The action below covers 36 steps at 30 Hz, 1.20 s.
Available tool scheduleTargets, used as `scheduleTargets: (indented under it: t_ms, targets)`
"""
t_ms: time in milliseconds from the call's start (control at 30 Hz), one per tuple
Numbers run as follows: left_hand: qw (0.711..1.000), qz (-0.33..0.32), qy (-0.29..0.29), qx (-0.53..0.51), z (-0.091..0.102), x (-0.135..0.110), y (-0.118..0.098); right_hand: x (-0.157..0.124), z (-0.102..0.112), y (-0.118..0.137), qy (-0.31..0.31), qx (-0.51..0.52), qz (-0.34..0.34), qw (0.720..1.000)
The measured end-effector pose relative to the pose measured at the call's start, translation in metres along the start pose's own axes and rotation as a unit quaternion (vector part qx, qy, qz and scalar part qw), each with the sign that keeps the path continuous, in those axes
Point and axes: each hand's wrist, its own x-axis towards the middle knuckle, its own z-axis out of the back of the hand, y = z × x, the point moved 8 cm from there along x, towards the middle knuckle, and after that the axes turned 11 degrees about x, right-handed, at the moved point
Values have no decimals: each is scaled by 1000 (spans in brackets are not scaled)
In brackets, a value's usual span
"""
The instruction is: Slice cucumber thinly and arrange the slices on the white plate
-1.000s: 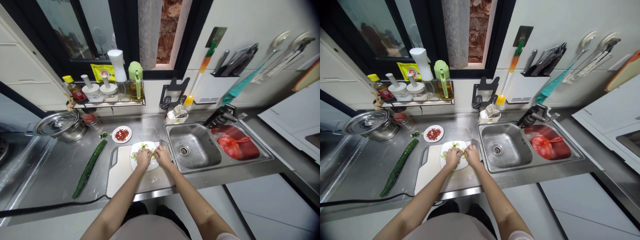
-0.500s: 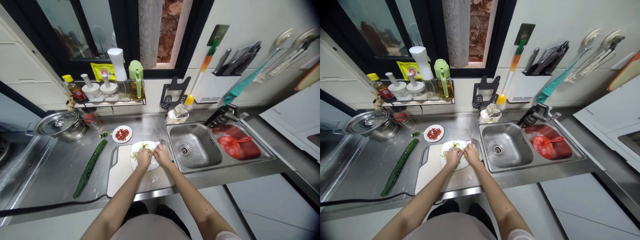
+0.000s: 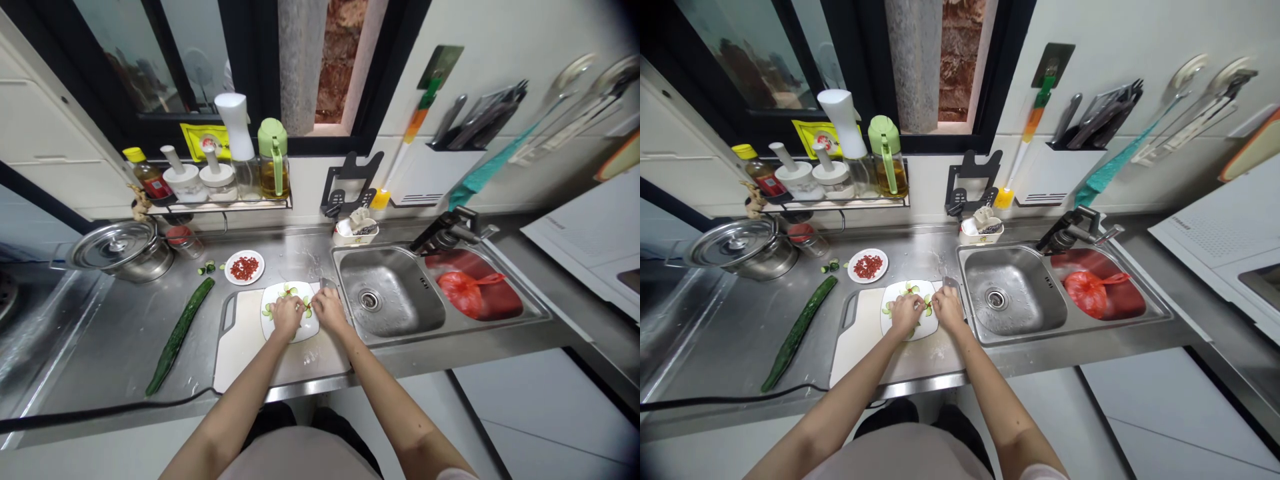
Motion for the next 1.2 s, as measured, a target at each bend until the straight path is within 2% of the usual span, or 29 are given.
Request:
scheduleTargets:
  t_ms: [333,833,1200]
  targets:
    - [1000,-9,-7,4,-2,0,-7,-4,-10,3,4,-7,1,1000]
    - [1000,-12,-9,9,-4,1,-6,-2,-9,9,-7,-19,25,999]
    - [1000,-1,5,-1,-4,1,-4,2,-13,14,29,-54,68,996]
